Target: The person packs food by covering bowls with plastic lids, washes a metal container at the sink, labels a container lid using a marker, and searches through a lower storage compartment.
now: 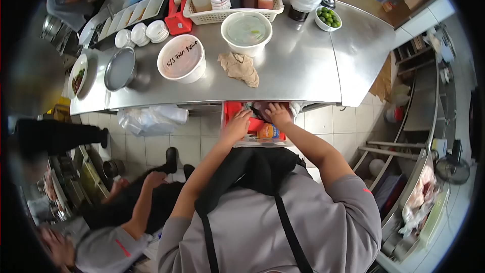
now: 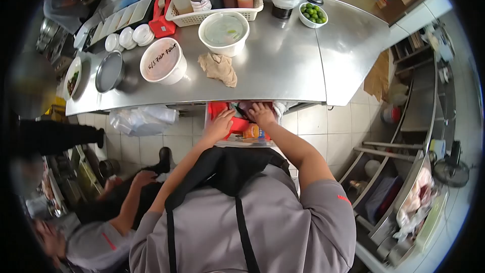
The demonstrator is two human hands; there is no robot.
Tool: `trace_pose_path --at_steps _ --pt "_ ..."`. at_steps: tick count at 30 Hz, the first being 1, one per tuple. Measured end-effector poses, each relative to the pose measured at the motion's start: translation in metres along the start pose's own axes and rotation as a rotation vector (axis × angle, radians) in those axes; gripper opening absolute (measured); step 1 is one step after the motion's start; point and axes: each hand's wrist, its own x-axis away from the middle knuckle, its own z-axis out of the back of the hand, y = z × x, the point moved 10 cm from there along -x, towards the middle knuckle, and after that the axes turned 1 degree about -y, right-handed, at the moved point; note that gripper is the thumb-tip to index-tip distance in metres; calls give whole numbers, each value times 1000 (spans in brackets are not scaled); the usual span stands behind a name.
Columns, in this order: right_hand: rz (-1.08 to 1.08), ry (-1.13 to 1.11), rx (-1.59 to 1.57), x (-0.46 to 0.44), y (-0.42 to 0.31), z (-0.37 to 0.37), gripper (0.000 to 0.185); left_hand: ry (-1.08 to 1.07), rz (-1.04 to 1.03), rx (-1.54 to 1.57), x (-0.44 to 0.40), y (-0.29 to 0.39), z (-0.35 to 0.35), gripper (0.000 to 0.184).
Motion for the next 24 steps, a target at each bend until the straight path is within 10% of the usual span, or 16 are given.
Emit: trace_pose_path --at_steps 1,4,9,12,15,19,24 --pt "59 -232 -68 -5 7 -13 31 -29 104 -170 0 -10 -7 41" --pt "325 213 736 -66 13 -87 35 -72 403 -460 11 -49 -19 42" --pt "-3 -81 67 -74 37 -93 36 -53 420 -476 31 -40 -24 38" --pt "-329 -27 -1073 -49 38 -96 37 -29 440 -469 47 -23 -16 37" --pt "127 377 47 -1 -28 15 33 143 407 -312 65 -6 -3 34" --pt "401 -105 -297 6 -54 -31 25 307 392 -20 90 11 4 28" --pt "345 -68 -373 -14 -59 -36 29 235 308 -64 104 18 -27 29"
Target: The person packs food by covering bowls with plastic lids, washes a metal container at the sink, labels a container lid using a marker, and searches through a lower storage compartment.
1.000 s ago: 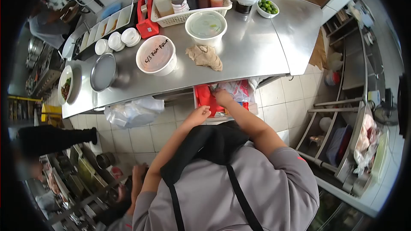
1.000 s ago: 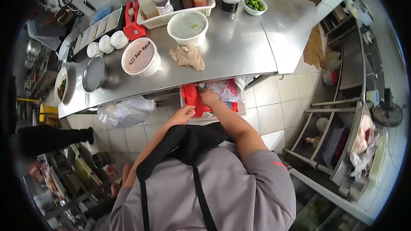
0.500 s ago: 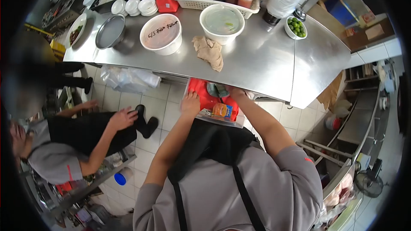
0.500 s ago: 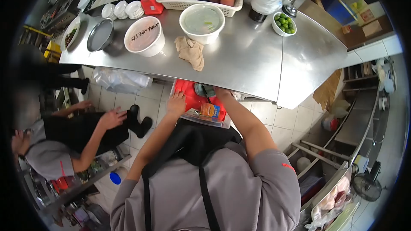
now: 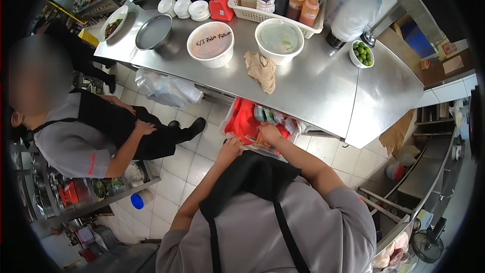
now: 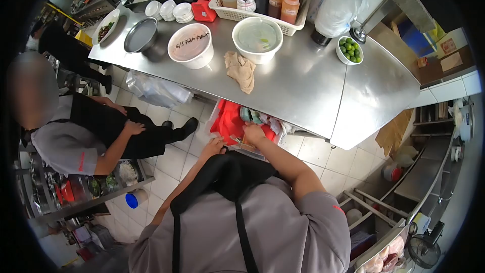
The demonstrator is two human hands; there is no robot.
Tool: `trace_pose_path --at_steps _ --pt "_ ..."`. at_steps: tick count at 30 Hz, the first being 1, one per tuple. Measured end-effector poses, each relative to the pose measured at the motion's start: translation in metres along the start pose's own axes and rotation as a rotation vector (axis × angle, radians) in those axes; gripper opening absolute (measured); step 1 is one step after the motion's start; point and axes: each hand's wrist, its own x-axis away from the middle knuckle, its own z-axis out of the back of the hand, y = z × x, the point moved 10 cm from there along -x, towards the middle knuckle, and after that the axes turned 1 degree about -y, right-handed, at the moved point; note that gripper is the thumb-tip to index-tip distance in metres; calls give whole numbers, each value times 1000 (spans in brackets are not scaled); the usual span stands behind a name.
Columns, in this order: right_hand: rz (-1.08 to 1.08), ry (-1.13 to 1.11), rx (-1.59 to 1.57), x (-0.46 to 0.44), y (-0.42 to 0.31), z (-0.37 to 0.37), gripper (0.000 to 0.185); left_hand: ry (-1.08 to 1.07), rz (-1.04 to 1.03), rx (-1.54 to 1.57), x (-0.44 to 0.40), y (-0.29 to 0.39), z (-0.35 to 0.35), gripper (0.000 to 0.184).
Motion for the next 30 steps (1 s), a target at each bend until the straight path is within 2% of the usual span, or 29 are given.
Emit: trace_pose_path --at_steps 4,10,13,17,18,21,23,28,30 --pt "-2 27 -104 -26 -1 -17 32 -71 33 -40 -2 -2 -9 31" --pt "-20 -94 -100 -41 -7 -39 36 -195 46 -80 5 10 -17 35" --pt "-146 -31 -241 -47 7 -41 36 -240 79 -53 15 4 -17 36" --pt "-210 1 68 -59 19 -53 33 -290 186 3 32 -6 -18 35" --pt "-257 70 175 -56 19 -50 33 -298 203 19 36 -8 -18 35" --pt "-197 17 346 -62 19 -61 35 -326 276 81 47 -19 -20 33" --pt "-183 13 342 -63 22 -65 32 -322 318 125 56 -23 -16 32" --pt "-139 205 48 -54 19 -35 25 -186 336 300 59 -29 -3 30" --pt "-228 212 -178 -51 34 -24 23 -87 289 321 53 -27 8 26"
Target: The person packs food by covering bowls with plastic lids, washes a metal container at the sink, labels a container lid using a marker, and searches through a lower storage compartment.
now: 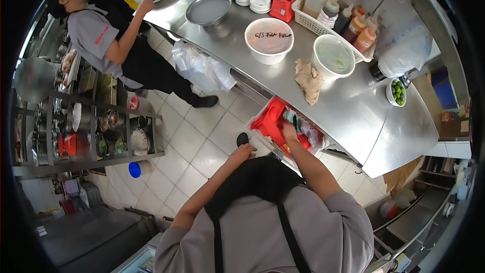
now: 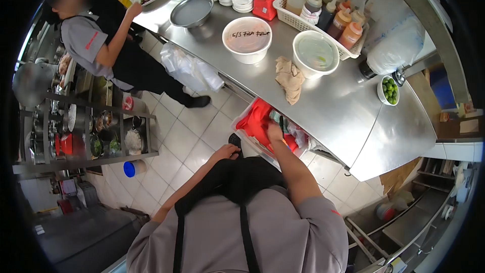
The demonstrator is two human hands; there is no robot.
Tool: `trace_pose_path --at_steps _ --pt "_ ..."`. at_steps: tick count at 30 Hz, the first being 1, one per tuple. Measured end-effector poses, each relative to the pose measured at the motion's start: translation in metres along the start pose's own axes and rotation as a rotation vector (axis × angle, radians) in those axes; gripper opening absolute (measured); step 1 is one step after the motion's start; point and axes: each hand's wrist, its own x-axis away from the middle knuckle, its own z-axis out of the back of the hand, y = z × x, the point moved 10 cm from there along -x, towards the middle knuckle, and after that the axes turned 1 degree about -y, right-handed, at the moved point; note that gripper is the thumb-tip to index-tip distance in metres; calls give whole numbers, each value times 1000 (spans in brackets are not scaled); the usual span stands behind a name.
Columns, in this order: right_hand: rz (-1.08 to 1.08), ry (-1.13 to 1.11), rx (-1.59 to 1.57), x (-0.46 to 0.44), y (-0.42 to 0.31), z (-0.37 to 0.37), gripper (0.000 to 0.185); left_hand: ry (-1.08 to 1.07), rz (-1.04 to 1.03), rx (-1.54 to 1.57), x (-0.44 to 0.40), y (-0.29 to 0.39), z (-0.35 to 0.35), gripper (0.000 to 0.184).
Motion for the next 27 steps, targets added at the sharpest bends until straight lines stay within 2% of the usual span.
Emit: trace_pose_path --at_steps 1,2,5,9,10,14,15,17,20,24,27 --pt "-60 -4 -107 0 8 6 23 41 -33 15 -3 4 4 25" --pt "-19 170 -110 5 4 31 21 43 -41 15 -7 4 5 24" --pt "-163 189 -186 9 25 53 19 62 -87 31 -18 11 6 23" --pt "-164 220 -182 10 42 65 24 72 -182 118 -32 30 6 19" --pt "-196 250 -300 11 46 67 30 68 -199 133 -35 33 5 19" --pt "-164 265 -277 5 52 62 30 66 -283 161 -49 44 1 19" --pt "-171 226 -210 3 52 57 22 53 -275 113 -54 40 -7 23" --pt "-168 165 -52 -5 51 42 17 28 -328 159 -68 40 -18 23" --pt "-107 121 38 -12 57 19 32 -8 -311 181 -78 60 -18 21" --pt "-194 3 -25 -7 41 31 37 -54 -290 179 -87 71 -28 20" --pt "-212 -26 -35 -6 34 40 24 -113 -263 122 -91 74 -38 20"
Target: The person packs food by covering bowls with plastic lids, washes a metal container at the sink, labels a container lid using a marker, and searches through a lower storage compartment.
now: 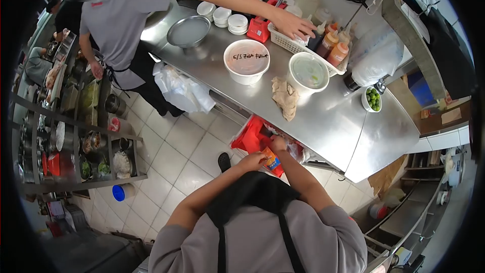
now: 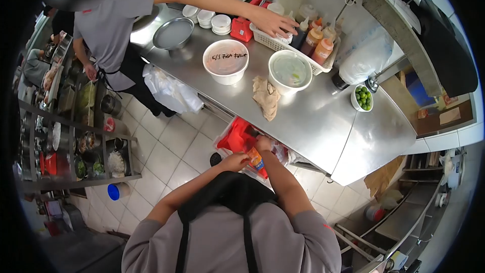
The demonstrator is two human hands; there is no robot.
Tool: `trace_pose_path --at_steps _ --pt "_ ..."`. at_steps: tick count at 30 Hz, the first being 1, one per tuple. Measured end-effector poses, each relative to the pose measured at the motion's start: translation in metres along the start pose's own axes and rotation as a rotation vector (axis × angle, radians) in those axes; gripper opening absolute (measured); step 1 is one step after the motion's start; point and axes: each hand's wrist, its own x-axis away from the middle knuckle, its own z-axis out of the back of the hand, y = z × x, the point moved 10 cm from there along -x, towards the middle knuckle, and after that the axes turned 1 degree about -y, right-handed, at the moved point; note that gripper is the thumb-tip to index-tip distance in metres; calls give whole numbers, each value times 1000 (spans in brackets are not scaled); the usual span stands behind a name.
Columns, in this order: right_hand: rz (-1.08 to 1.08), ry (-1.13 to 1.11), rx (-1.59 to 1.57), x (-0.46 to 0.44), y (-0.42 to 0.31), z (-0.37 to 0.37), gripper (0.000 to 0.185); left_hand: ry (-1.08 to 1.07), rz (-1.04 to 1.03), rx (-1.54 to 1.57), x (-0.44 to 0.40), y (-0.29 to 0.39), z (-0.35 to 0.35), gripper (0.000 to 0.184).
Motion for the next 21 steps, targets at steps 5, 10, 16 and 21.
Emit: trace_pose_path --at_steps 5,10,16,21 --pt "15 10 -73 7 -6 4 23 3 -14 43 -9 -10 -16 25" --pt "-54 -175 -526 3 14 -31 22 -27 -96 -132 -26 -10 -26 25" --pt "-265 -206 -1163 5 43 -41 26 -10 44 -263 -57 -46 -40 34" --pt "-265 -189 -1071 21 43 -26 17 -16 194 -225 -56 -62 -50 35"
